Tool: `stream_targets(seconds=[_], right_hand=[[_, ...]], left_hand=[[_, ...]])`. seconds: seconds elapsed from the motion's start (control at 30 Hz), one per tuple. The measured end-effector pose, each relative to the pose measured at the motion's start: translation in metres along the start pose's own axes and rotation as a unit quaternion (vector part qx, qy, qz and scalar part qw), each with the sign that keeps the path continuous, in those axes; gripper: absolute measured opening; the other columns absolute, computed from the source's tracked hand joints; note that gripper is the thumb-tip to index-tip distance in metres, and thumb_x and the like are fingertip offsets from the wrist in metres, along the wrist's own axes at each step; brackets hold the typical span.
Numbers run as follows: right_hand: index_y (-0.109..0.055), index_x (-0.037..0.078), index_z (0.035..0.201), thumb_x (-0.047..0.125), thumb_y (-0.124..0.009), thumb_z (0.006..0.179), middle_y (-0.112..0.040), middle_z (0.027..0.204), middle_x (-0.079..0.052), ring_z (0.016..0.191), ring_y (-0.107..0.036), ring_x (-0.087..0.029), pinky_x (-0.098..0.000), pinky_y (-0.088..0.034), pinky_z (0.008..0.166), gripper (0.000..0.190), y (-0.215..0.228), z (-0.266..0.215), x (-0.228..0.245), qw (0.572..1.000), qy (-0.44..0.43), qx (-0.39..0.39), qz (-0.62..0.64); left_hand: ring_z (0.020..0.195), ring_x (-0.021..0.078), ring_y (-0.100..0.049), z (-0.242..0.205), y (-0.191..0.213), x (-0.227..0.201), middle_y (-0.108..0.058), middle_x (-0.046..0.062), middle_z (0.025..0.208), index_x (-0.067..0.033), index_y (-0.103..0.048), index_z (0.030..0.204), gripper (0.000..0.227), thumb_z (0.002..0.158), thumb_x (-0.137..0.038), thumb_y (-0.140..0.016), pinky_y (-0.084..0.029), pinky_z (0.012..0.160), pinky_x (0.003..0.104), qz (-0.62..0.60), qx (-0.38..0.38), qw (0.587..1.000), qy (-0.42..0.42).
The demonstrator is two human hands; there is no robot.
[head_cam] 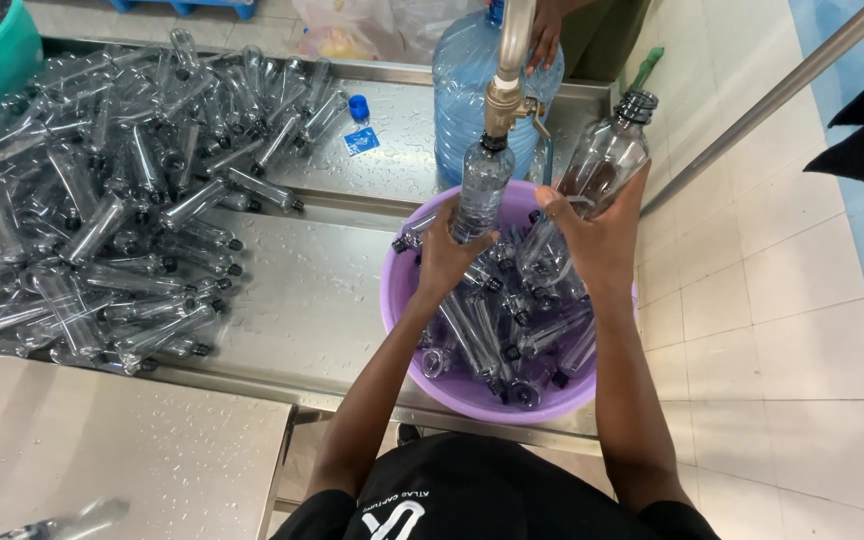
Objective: The person repeatedly picks up empty plastic bottles from a purple basin, fills them with water from a dispenser tap, and places the filled bottles on a stainless steel counter. The process is performed one bottle at a time in a continuous loop.
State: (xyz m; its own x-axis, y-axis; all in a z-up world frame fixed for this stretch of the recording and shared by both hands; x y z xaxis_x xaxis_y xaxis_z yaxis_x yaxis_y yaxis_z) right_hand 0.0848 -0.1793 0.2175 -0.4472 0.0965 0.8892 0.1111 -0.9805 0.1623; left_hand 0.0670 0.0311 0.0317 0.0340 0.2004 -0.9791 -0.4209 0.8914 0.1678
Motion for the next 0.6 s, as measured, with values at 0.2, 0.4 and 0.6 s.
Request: stream_targets(seconds=[0.2,0.4,0.6], right_hand=[[-0.033,0.007,0.159,0.05,-0.088,0.098,-0.052,0.143,-0.027,0.133,-0.061,-0.041,-0.062,-0.056,0.111,0.093,-0.002,0.002,-0.012,1.0,0.021,0.007,-0.014],[-0.016,0.01,0.169,0.067,-0.09,0.092,-0.054,0.141,-0.023,0.124,-0.066,-0.034,-0.0548,-0.061,0.106,0.12,0.006,-0.005,-0.053,0.999,-0.008,0.027,-0.018],[-0.01,-0.003,0.172,0.049,-0.079,0.097,-0.054,0.124,-0.028,0.102,-0.062,-0.033,-0.0522,-0.055,0.089,0.114,-0.003,-0.03,-0.065,0.989,-0.073,0.122,-0.051]], left_hand=[[0.134,0.0464,-0.067,0.001,-0.001,0.002,-0.073,0.025,0.135,-0.0034,-0.06,0.148,0.085,0.078,-0.032,-0.099,-0.052,0.118,0.061,0.003,-0.005,1.0,-0.008],[0.133,0.0472,-0.067,-0.002,0.0,-0.003,-0.074,0.024,0.134,-0.0057,-0.062,0.147,0.082,0.079,-0.031,-0.099,-0.052,0.116,0.062,-0.013,0.005,1.0,0.002],[0.13,0.0487,-0.069,-0.005,0.011,-0.008,-0.075,0.026,0.13,-0.0047,-0.065,0.141,0.076,0.078,-0.03,-0.099,-0.053,0.113,0.062,-0.002,-0.007,1.0,0.003]])
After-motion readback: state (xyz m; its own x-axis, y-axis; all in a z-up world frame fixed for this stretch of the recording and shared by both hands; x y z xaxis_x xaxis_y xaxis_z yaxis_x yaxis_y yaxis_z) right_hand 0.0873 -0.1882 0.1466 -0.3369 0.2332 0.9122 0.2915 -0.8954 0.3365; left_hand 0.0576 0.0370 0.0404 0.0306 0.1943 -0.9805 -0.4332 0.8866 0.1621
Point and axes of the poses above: each hand's wrist, its own z-axis towards the middle knuckle, its own y-axis out of the back of the hand, x = y × z, the point moved 8 cm from there along z, towards the middle knuckle
